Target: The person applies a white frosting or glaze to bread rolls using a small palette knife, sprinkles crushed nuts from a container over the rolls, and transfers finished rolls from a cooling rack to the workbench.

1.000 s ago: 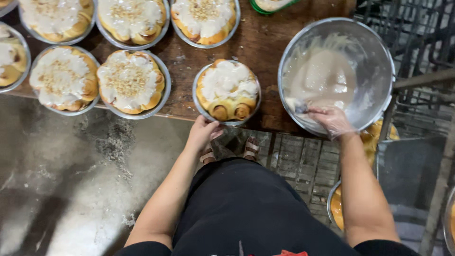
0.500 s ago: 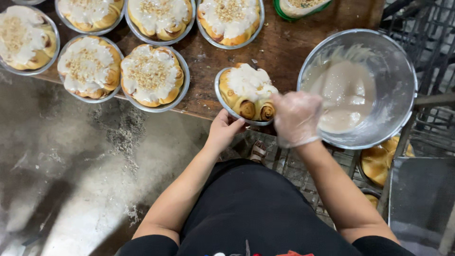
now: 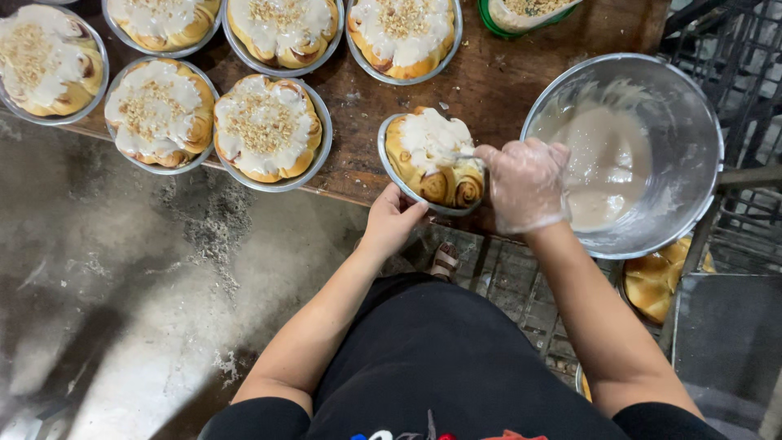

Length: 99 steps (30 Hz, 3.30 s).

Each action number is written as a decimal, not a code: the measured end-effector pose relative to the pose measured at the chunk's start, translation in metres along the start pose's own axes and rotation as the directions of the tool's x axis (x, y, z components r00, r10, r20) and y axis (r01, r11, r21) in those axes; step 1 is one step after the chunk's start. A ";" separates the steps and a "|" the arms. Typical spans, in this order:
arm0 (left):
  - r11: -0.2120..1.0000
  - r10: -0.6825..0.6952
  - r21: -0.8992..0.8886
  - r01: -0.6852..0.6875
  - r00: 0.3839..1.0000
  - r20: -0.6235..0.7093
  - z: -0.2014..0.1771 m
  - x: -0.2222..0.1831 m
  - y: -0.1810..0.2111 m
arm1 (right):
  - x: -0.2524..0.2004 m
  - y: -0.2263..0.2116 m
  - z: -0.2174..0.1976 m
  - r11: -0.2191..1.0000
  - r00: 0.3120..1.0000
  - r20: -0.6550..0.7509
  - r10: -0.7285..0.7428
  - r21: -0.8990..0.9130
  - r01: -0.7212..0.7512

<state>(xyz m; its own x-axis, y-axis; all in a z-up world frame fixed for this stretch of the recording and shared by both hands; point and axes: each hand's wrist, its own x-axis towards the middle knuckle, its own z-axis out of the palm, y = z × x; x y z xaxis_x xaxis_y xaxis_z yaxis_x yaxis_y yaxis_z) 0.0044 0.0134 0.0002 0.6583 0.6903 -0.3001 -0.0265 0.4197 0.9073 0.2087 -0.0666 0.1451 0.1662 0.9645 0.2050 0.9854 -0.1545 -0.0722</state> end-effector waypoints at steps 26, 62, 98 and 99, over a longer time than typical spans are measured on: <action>0.963 -0.263 -0.120 0.241 0.940 -0.218 -0.093 0.020 -0.069 | -0.092 0.103 0.047 0.674 0.522 0.487 0.701 -0.213 -0.707; 0.959 -0.235 -0.171 0.226 0.971 -0.035 -0.030 -0.006 -0.003 | -0.013 0.004 0.012 0.996 0.994 0.066 -0.089 -0.025 0.091; 0.944 -0.294 -0.202 0.261 0.943 -0.154 -0.042 0.007 -0.049 | -0.113 0.142 0.116 0.164 0.532 0.681 0.503 0.529 -0.832; 0.950 -0.245 -0.226 0.215 0.963 -0.115 -0.037 0.005 -0.041 | -0.110 0.139 0.106 -0.026 0.532 0.713 0.456 0.608 -0.793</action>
<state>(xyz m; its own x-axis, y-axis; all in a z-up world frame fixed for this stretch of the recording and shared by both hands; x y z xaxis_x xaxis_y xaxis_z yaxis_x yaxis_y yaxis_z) -0.0198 0.0215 -0.0491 0.5537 0.6293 -0.5453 -0.0534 0.6804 0.7309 0.3232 -0.1713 0.0090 0.5108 0.5957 -0.6199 -0.1801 -0.6309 -0.7547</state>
